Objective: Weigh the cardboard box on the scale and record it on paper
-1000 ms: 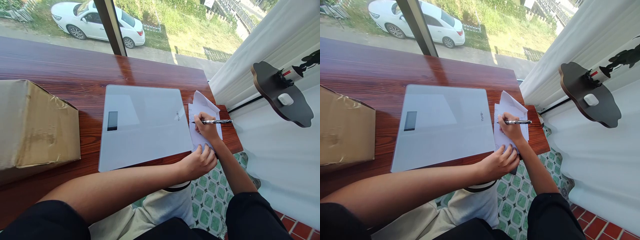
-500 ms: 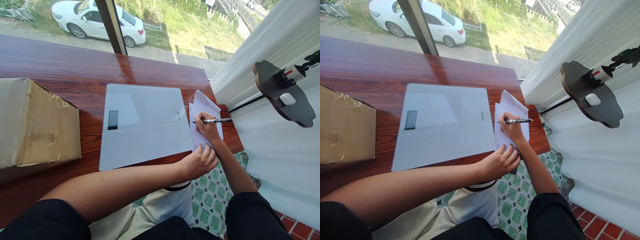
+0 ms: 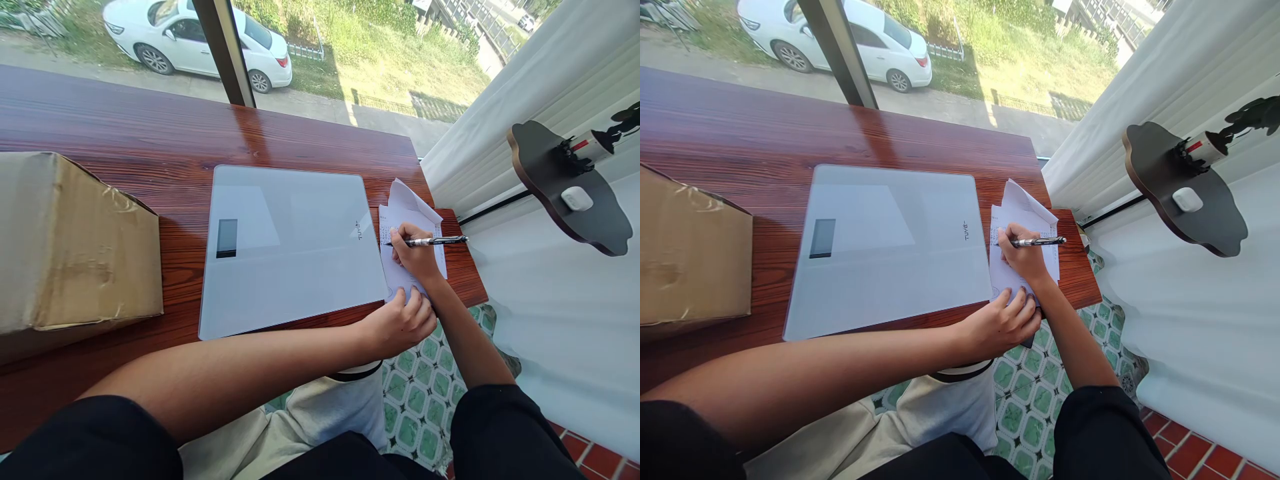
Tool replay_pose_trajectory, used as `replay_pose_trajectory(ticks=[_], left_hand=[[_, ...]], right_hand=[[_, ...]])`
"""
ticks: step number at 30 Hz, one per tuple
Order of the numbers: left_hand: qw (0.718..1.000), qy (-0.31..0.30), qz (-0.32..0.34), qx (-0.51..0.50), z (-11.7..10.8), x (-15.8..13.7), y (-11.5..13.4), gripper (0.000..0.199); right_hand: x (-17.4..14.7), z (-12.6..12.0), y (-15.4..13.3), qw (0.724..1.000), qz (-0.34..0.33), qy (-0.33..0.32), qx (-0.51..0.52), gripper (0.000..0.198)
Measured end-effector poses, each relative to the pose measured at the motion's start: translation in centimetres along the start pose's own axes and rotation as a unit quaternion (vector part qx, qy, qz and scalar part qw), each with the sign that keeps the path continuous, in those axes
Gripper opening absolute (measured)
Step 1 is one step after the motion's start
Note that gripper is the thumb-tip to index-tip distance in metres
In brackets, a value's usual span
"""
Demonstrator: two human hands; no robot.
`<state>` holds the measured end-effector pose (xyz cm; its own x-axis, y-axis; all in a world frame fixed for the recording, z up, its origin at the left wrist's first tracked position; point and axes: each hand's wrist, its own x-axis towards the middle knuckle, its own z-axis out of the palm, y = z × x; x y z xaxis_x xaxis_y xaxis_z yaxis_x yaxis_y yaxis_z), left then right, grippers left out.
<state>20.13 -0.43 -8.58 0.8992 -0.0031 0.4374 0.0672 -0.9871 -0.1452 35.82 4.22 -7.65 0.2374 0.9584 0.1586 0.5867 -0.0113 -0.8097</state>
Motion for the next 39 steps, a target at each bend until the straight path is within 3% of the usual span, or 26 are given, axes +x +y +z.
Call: replay_pose_trajectory(ticks=[39], left_hand=[[1.000,-0.014,0.006,-0.009,-0.17,0.09,-0.12,0.039]], right_hand=[[-0.16,-0.04,-0.54,1.000,0.020,0.015,0.005,0.041]])
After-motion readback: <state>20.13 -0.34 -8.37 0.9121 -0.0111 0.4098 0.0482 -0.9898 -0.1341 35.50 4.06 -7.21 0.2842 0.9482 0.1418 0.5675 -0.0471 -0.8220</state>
